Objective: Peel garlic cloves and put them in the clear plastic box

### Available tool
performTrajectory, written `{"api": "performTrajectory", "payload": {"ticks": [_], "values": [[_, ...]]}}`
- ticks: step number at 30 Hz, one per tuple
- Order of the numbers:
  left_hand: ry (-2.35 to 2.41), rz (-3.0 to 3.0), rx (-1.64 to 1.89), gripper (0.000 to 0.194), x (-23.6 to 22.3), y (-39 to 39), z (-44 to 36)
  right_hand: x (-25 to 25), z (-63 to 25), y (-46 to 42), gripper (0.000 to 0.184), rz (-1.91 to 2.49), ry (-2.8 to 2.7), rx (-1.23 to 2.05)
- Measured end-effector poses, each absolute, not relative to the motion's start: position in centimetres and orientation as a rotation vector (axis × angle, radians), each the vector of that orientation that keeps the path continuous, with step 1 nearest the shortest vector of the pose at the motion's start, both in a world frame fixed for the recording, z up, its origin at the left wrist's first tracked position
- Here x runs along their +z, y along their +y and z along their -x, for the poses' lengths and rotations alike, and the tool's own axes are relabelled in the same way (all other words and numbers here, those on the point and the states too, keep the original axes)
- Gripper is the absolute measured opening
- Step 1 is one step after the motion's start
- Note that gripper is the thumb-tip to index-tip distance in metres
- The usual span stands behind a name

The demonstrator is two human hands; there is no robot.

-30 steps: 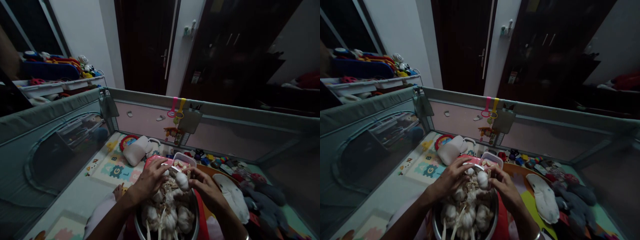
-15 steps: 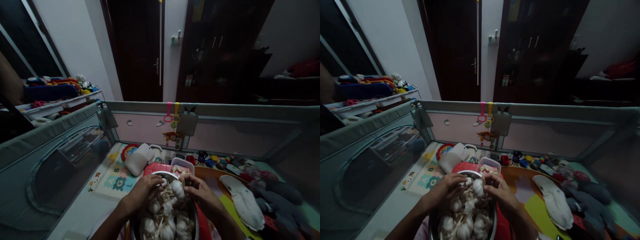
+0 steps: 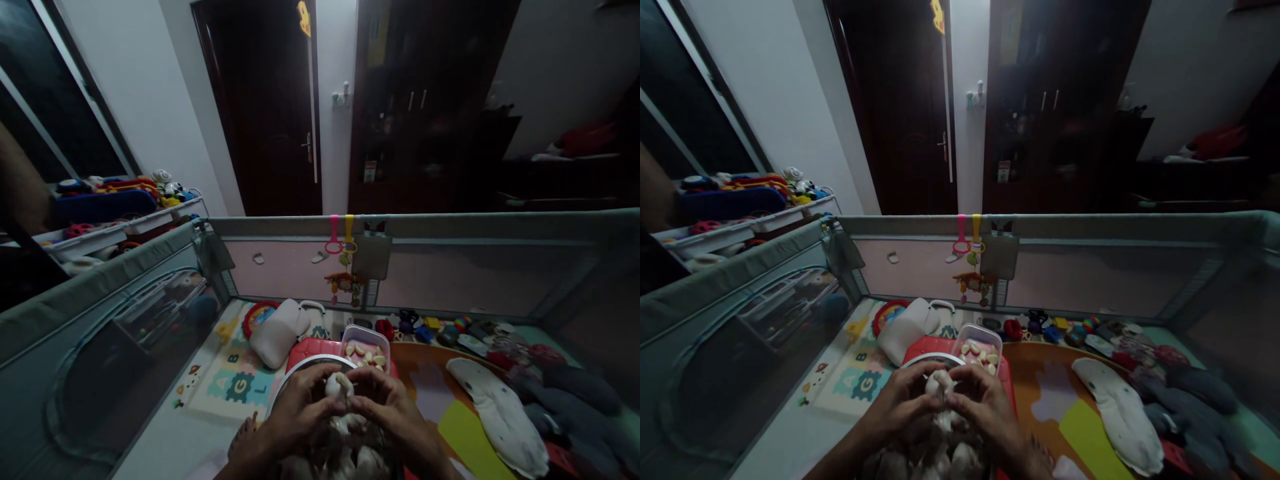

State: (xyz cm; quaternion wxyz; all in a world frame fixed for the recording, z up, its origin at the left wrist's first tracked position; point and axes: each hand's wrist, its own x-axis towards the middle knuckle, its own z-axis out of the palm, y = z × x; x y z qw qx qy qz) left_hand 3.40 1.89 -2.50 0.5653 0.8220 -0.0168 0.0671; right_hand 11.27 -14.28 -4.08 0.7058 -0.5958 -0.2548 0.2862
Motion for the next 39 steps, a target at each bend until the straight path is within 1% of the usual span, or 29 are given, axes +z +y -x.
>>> {"api": "performTrajectory", "payload": {"ticks": [3,6,10,17,22,25,30,33,36,39], "values": [[0.006,-1.877,0.167,0.04,-2.8,2.0,-3.3,-3.5,-11.0,-14.4,0.03,1.455,-0.682,0.539],[0.05,-1.902,0.167,0.04,-2.9,1.8,-3.2,-4.3,-10.9,-14.8,0.028,1.66,-0.834,0.391],[0.073,-1.979,0.171,0.052,-2.7,1.8,-2.6,-6.2,-11.0,-15.4,0.035,1.861,-1.04,0.142],[0.084,-2.17,0.156,0.065,-2.8,1.8,-1.3,-6.2,-10.4,-14.1,0.046,1.917,-1.26,-0.033],[-0.051,-2.219,0.072,0.076,-2.8,1.7,-1.4,-7.2,-10.0,-13.6,0.044,1.874,-1.226,-0.216],[-0.116,-2.25,0.042,0.073,-2.8,1.5,-1.5,-7.2,-9.7,-13.6,0.044,1.818,-1.281,-0.257],[-0.114,-2.267,0.095,0.05,-2.3,0.7,-1.2,-6.3,-9.2,-13.7,0.038,1.827,-1.284,-0.273],[-0.089,-2.24,0.152,0.042,-2.2,0.2,-1.2,-6.7,-9.0,-13.6,0.041,1.81,-1.264,-0.287],[-0.046,-2.227,0.189,0.039,-2.7,-0.1,-1.3,-7.3,-8.8,-13.5,0.044,1.81,-1.234,-0.278],[-0.004,-2.234,0.233,0.043,-2.8,0.2,-1.3,-6.9,-8.8,-13.5,0.044,1.848,-1.168,-0.219]]}}
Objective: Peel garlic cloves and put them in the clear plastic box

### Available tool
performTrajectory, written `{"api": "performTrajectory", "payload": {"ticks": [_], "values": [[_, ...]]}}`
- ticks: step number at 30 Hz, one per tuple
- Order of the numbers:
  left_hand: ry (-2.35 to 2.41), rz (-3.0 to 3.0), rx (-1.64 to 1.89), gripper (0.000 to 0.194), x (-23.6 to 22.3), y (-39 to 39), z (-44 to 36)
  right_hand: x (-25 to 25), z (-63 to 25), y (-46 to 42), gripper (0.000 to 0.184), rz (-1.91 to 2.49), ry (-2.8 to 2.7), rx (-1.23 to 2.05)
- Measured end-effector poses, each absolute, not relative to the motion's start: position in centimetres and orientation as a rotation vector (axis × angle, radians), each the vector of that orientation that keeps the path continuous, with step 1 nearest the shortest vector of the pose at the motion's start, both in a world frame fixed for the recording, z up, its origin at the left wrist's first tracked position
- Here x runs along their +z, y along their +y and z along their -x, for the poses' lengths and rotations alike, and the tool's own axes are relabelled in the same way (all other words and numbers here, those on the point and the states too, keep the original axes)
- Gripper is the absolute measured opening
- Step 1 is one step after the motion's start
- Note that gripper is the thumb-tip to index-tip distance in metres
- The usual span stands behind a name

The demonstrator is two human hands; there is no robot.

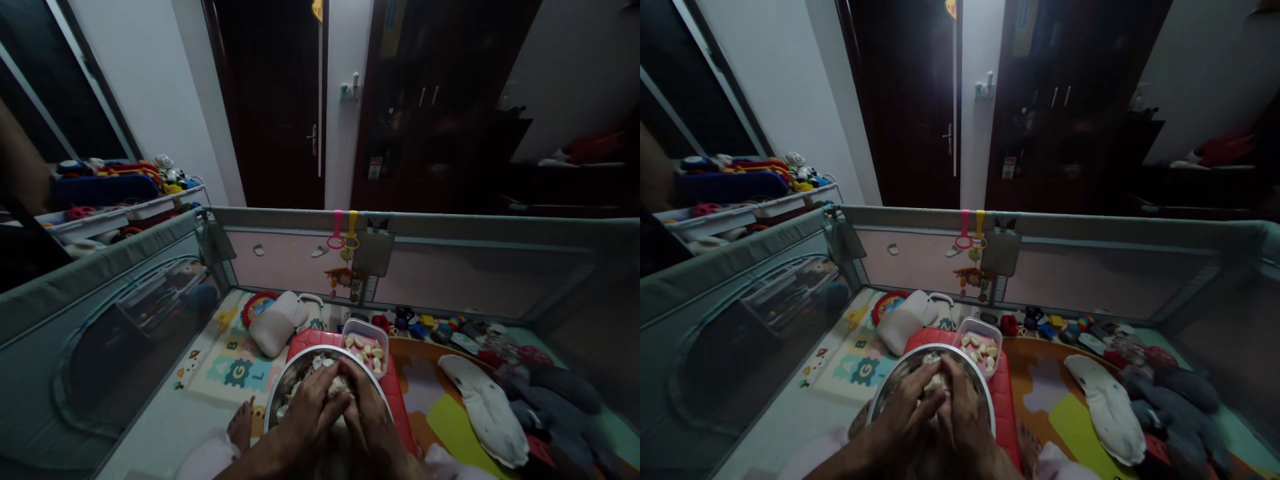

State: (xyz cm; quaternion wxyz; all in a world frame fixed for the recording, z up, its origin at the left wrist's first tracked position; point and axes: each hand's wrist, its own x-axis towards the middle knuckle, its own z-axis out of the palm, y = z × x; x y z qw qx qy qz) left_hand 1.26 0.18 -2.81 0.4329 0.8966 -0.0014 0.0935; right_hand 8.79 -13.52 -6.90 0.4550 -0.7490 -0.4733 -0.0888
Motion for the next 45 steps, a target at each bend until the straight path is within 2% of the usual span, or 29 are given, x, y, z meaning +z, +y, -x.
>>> {"api": "performTrajectory", "payload": {"ticks": [3,6,9,12,19,23,25,30,34,40,45], "values": [[-0.03,-2.235,0.273,0.046,-2.2,0.5,-1.0,-5.2,-9.0,-13.8,0.041,1.864,-1.115,-0.033],[-0.067,-2.223,0.308,0.048,-1.6,0.7,-1.0,-3.6,-9.4,-14.2,0.029,1.792,-1.096,0.146],[-0.132,-2.232,0.346,0.059,-2.0,0.5,-1.4,-3.1,-9.6,-14.5,0.023,1.757,-1.109,0.22],[-0.169,-2.238,0.413,0.066,-2.7,0.1,-2.0,-3.8,-9.5,-14.8,0.03,1.789,-1.097,0.169],[-0.041,-2.186,0.586,0.046,-2.7,-1.3,-2.2,-7.7,-8.8,-13.6,0.04,1.765,-1.099,-0.113],[0.054,-2.096,0.553,0.046,-2.1,-1.7,-2.4,-8.9,-8.7,-12.9,0.043,1.722,-1.049,-0.314],[0.079,-2.014,0.508,0.048,-1.8,-1.8,-2.5,-8.3,-8.7,-13.0,0.04,1.705,-0.997,-0.3],[0.11,-1.778,0.428,0.053,-1.5,-1.7,-2.8,-5.5,-8.8,-13.3,0.031,1.563,-0.73,0.153],[0.181,-1.743,0.388,0.054,-2.3,-0.6,-2.8,-4.6,-9.4,-13.4,0.032,1.246,-0.443,0.55],[0.042,-2.23,0.233,0.029,-3.1,1.2,-2.0,-4.2,-10.5,-14.0,0.031,1.098,-0.254,0.578],[-0.115,-2.576,0.138,0.035,-3.6,0.9,-1.7,-4.1,-10.4,-14.2,0.032,1.096,-0.236,0.605]]}}
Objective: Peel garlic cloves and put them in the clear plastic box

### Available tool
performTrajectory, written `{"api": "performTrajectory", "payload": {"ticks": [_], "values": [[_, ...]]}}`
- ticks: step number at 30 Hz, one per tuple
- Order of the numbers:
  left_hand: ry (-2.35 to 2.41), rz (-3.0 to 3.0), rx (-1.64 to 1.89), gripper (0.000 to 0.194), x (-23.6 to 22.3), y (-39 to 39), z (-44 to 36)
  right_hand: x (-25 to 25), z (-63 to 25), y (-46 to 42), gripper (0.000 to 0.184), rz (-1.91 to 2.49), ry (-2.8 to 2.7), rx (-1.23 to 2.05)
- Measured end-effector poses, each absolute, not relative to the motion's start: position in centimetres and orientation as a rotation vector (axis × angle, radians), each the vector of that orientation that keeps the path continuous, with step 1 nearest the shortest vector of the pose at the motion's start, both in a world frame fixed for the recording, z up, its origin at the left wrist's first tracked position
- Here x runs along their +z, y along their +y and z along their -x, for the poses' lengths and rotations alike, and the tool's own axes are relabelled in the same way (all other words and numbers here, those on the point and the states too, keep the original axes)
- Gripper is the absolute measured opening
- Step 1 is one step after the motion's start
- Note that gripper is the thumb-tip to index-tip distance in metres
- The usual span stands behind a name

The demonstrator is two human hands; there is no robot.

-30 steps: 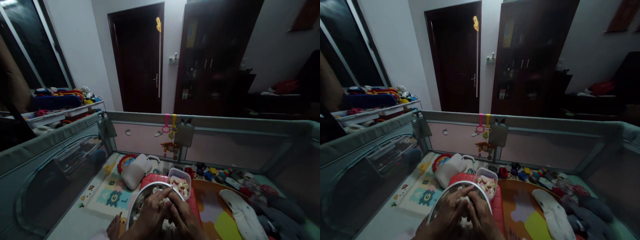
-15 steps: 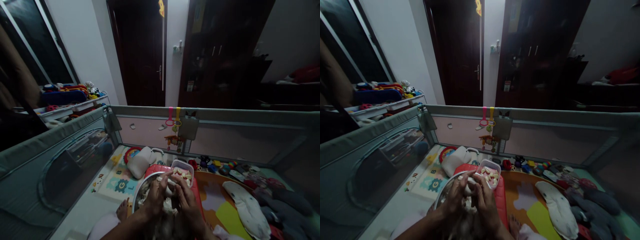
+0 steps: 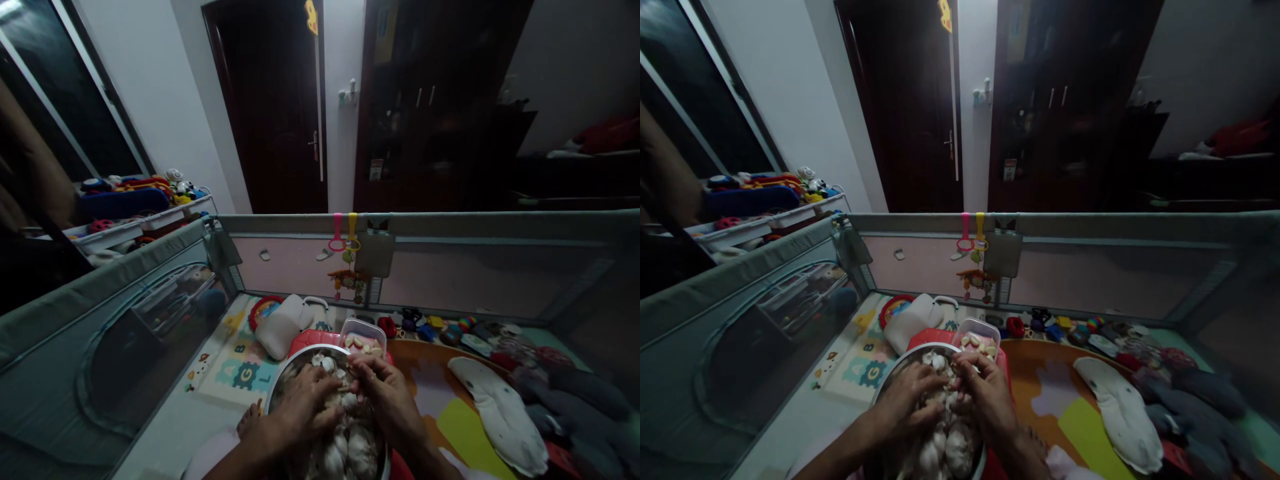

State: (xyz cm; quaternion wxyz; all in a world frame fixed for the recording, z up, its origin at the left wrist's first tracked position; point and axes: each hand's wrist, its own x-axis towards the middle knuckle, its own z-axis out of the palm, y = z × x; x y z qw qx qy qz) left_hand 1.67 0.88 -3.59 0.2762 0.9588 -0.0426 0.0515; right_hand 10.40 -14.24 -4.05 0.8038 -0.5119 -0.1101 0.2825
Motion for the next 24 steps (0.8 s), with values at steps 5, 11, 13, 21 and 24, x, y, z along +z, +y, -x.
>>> {"api": "performTrajectory", "payload": {"ticks": [5,11,13,21,24], "values": [[-0.093,-2.416,0.456,0.02,-3.1,0.2,-2.2,-4.5,-10.2,-14.3,0.034,1.09,-0.236,0.664],[-0.071,-2.257,0.644,0.008,-2.3,-0.9,-2.2,-5.4,-9.9,-13.7,0.032,1.048,-0.337,0.553],[-0.1,-2.217,0.711,0.008,-2.4,-1.0,-2.1,-5.5,-9.7,-13.6,0.028,1.079,-0.373,0.524],[-0.276,-2.328,0.943,0.018,-2.9,-0.8,-1.6,-4.4,-9.3,-14.3,0.016,1.503,-0.711,0.117],[-0.336,-2.407,0.998,0.022,-3.0,-0.8,-1.5,-4.5,-9.1,-14.3,0.018,1.557,-0.754,0.086]]}}
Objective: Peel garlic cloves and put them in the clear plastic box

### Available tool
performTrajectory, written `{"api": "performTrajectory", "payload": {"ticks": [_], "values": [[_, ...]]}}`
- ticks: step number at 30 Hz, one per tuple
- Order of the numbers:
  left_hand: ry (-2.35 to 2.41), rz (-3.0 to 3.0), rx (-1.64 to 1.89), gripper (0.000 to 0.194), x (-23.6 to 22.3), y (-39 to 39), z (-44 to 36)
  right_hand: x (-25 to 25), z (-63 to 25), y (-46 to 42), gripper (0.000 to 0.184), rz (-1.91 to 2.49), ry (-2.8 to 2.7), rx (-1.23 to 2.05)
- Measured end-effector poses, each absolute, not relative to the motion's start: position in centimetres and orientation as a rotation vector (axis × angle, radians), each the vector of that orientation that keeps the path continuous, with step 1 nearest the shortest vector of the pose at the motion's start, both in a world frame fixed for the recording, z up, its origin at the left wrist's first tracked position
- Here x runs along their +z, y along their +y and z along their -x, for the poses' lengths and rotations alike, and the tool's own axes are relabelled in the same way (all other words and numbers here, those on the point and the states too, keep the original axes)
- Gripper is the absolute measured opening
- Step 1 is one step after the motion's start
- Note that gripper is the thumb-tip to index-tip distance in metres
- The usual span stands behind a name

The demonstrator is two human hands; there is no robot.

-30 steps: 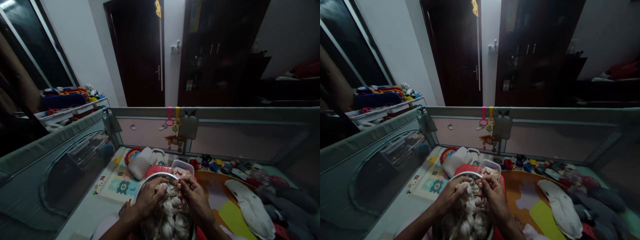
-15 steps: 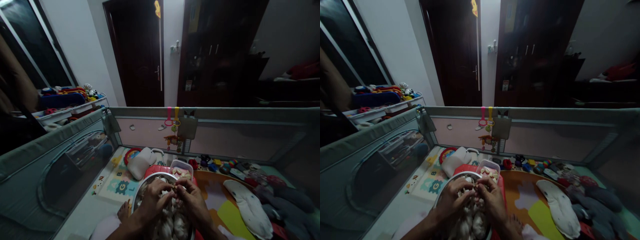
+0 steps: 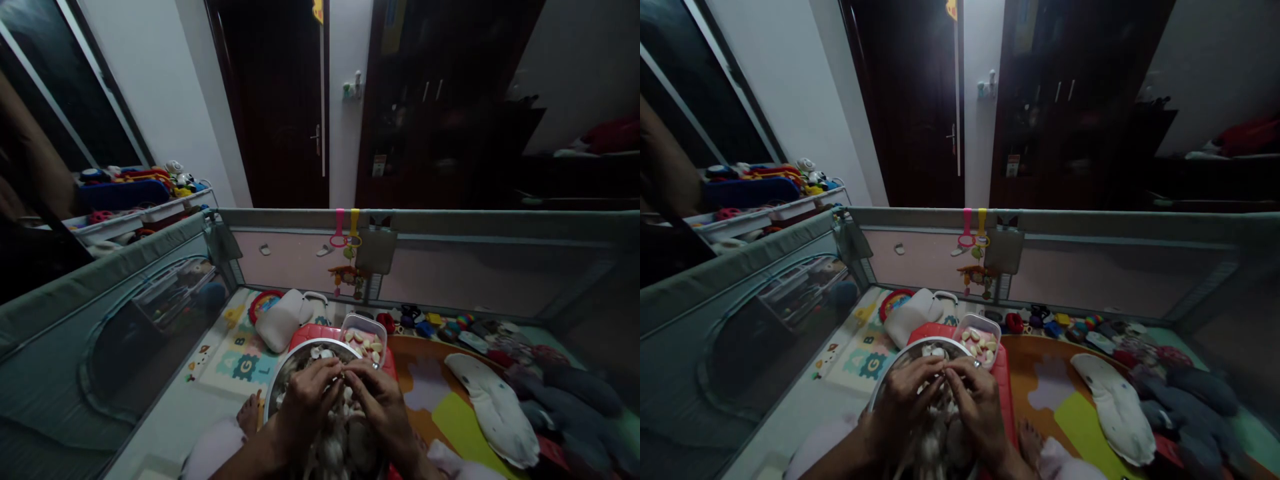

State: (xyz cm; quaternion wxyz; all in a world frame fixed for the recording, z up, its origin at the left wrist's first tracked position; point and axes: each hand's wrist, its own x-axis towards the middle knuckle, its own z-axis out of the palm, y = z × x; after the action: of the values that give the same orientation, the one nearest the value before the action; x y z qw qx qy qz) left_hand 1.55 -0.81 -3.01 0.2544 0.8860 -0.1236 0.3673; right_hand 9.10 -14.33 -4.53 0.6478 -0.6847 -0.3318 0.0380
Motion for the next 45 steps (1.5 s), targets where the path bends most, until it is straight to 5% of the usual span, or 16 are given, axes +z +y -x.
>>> {"api": "performTrajectory", "payload": {"ticks": [20,36,45], "values": [[-0.431,-2.51,1.095,0.021,-4.1,-1.1,-1.9,-4.8,-8.8,-14.2,0.02,1.858,-0.966,-0.215],[-0.392,-2.316,1.178,0.013,-3.3,-0.9,-1.3,-4.6,-10.2,-14.5,0.02,1.785,-0.71,0.025],[-0.039,-2.108,0.832,0.006,-3.9,0.9,-0.7,-5.8,-10.3,-14.9,0.015,1.952,-0.949,0.014]]}}
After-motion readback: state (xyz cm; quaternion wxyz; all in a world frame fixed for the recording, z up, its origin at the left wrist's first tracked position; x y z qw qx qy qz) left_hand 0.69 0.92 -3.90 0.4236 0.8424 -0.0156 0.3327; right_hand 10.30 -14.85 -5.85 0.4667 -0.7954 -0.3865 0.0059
